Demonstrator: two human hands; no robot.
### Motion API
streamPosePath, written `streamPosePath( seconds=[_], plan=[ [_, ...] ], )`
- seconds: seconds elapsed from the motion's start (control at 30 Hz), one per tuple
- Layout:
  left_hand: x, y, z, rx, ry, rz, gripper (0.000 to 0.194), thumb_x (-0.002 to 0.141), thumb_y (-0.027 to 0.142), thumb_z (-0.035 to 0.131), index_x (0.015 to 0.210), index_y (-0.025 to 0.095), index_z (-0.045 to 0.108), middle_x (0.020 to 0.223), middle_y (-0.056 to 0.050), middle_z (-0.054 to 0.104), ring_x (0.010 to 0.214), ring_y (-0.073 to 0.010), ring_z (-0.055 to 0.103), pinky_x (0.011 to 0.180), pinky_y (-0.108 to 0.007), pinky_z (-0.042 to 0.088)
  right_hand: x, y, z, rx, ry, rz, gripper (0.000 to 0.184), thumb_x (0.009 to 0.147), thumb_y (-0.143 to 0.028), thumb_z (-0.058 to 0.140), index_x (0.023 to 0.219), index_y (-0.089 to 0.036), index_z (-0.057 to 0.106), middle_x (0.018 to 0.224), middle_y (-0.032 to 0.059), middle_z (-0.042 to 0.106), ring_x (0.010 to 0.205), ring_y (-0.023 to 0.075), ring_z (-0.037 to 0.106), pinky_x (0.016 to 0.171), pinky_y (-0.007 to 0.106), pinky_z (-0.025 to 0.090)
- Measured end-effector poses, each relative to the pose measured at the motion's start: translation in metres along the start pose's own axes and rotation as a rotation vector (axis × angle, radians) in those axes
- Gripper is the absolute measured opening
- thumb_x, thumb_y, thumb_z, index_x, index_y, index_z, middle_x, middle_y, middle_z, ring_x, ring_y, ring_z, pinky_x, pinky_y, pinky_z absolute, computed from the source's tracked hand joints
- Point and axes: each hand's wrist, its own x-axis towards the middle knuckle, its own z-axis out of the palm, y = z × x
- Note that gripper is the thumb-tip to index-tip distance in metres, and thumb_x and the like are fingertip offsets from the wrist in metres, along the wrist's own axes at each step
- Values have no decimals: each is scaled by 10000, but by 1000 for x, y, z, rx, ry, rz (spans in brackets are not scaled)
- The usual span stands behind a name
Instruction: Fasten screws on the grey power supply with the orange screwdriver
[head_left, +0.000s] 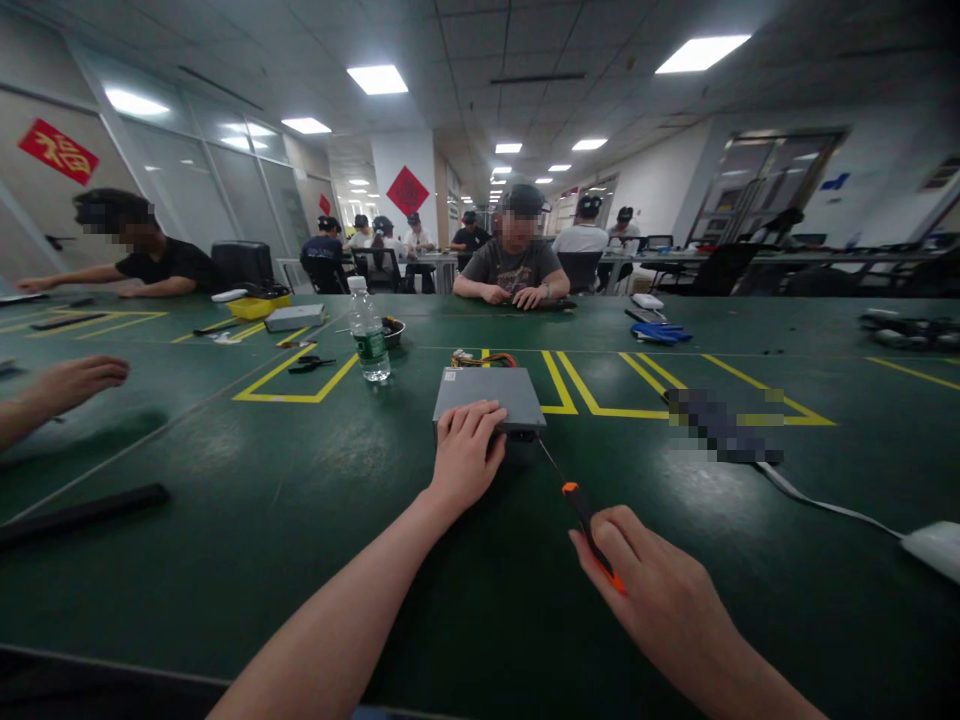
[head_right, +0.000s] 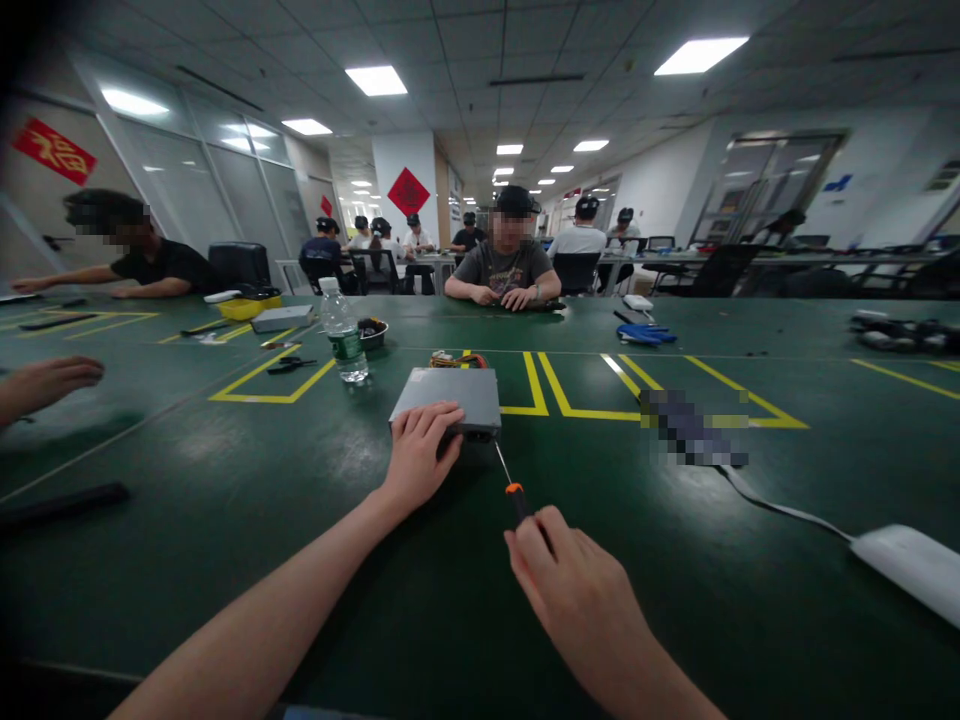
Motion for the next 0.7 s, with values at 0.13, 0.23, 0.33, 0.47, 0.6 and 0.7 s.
streamPosePath(
  seconds=[0.13, 0.23, 0.33, 0.47, 0.6, 0.7],
  plan=[
    [0, -1, 1, 26, 8, -1, 274, 851, 255, 496, 1123, 262, 529, 1240, -33, 535, 1185, -210, 427, 1004, -415, 276, 2, -15, 1, 38, 32, 251, 216, 934, -285, 332, 814, -195, 487, 634, 23, 573, 418, 137, 545, 374, 235, 357],
    [0, -1, 0, 69, 30, -17, 263, 839, 284, 514, 1098, 271, 556, 1275, -58, 495, 1230, -245, 384, 1026, -468, 232, 3, -21, 1, 230, 48, 507, 283, 913, -452, 354, 847, -204, 476, 619, 24, 605, 403, 165, 575, 357, 244, 382],
    [0, -2, -1, 65, 27, -23, 262, 838, 288, 517, 1096, 282, 560, 1239, -50, 521, 1205, -238, 410, 1028, -471, 227, 1, -25, 3, 423, 36, 731, 344, 804, -551, 508, 837, -210, 472, 629, 32, 633, 414, 194, 595, 372, 274, 420],
    [0, -2, -1, 40, 30, -28, 253, 843, 289, 510, 1092, 286, 559, 1207, -36, 549, 1155, -221, 447, 1003, -446, 260, 0, -32, 8, 799, -37, 1036, 362, 758, -528, 573, 857, -199, 459, 624, 21, 639, 389, 154, 552, 379, 261, 410],
    [1, -2, -1, 16, 41, -34, 261, 825, 279, 534, 1084, 289, 560, 1191, -30, 566, 1131, -228, 459, 980, -446, 280, 6, -36, 12, 1344, -35, 1342, 369, 715, -501, 628, 764, -176, 461, 642, 42, 645, 366, 79, 453, 330, 186, 300],
    [1, -1, -1, -3, 51, -48, 268, 814, 276, 544, 1083, 275, 549, 1183, -30, 576, 1113, -226, 473, 968, -440, 290, 12, -35, 12, 1625, 5, 1463, 312, 701, -416, 660, 677, -163, 480, 636, 41, 618, 344, 36, 360, 298, 158, 226]
  ],
)
